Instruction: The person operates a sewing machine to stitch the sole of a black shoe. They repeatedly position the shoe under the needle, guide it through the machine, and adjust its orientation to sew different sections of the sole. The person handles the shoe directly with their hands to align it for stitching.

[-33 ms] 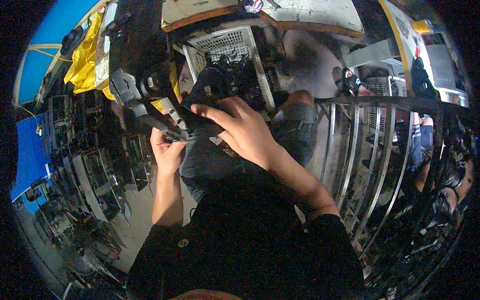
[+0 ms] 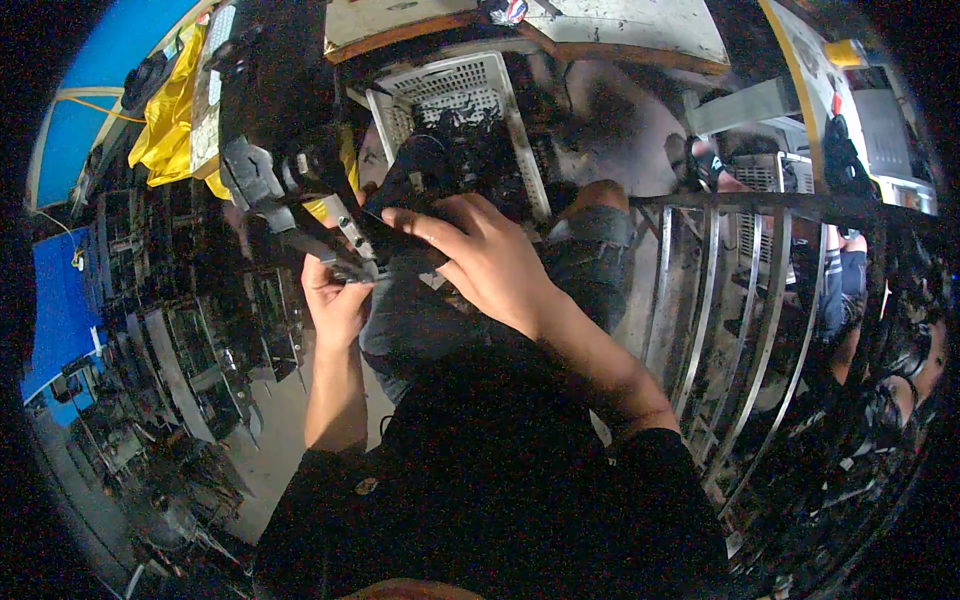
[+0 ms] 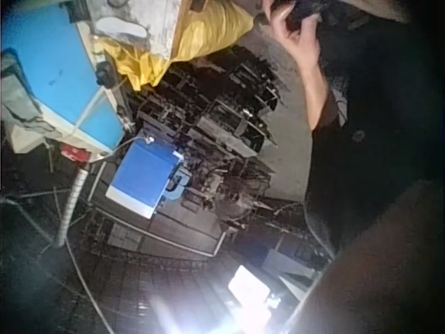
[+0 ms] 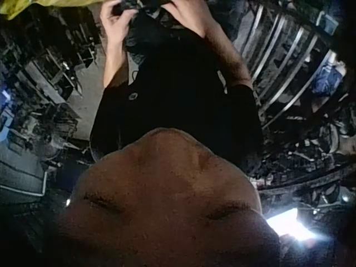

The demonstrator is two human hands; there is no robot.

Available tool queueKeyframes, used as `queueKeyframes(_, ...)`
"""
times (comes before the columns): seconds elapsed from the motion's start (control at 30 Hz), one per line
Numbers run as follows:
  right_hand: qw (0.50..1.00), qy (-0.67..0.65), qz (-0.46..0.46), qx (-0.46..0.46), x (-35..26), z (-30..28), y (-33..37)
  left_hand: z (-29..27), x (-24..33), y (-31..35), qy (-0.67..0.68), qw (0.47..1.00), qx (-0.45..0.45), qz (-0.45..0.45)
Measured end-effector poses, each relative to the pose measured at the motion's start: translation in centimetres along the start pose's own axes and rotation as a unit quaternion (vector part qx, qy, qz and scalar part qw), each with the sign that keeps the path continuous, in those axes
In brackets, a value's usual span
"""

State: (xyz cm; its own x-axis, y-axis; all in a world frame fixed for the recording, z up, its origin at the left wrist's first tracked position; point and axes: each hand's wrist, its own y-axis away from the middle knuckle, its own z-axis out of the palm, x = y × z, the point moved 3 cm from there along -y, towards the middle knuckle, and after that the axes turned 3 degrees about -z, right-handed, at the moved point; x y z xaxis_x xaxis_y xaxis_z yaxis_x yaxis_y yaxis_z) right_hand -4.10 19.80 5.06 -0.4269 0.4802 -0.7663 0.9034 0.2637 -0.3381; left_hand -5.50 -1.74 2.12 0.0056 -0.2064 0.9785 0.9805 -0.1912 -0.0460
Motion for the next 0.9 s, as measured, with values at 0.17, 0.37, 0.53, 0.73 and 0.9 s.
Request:
queueKeyframes(0.17, 0.999, 0.037, 0.017, -0.023, -1.8, -0.7, -0.6, -0.7, -1.4, 0.4, 0.022, 0.999, 0.022, -0.015)
queueKeyframes(0.37, 0.999, 0.022, 0.037, -0.027, -1.4, -0.6, -0.3, 0.3, -0.6, 0.3, 0.064, 0.997, -0.014, -0.027)
queueKeyframes(0.53, 0.987, 0.069, 0.102, 0.107, -0.1, 0.0, 2.1, 4.3, -0.4, -0.2, -0.025, 0.999, 0.014, 0.030)
queueKeyframes(0.73, 0.977, 0.120, 0.170, 0.052, -3.1, -1.4, 4.3, 8.8, -6.8, -0.4, -0.041, 0.993, -0.106, 0.012)
queueKeyframes(0.9, 0.984, -0.095, 0.140, -0.050, -7.1, -4.2, 6.2, 11.5, -8.0, -0.8, 0.284, 0.902, -0.136, -0.295)
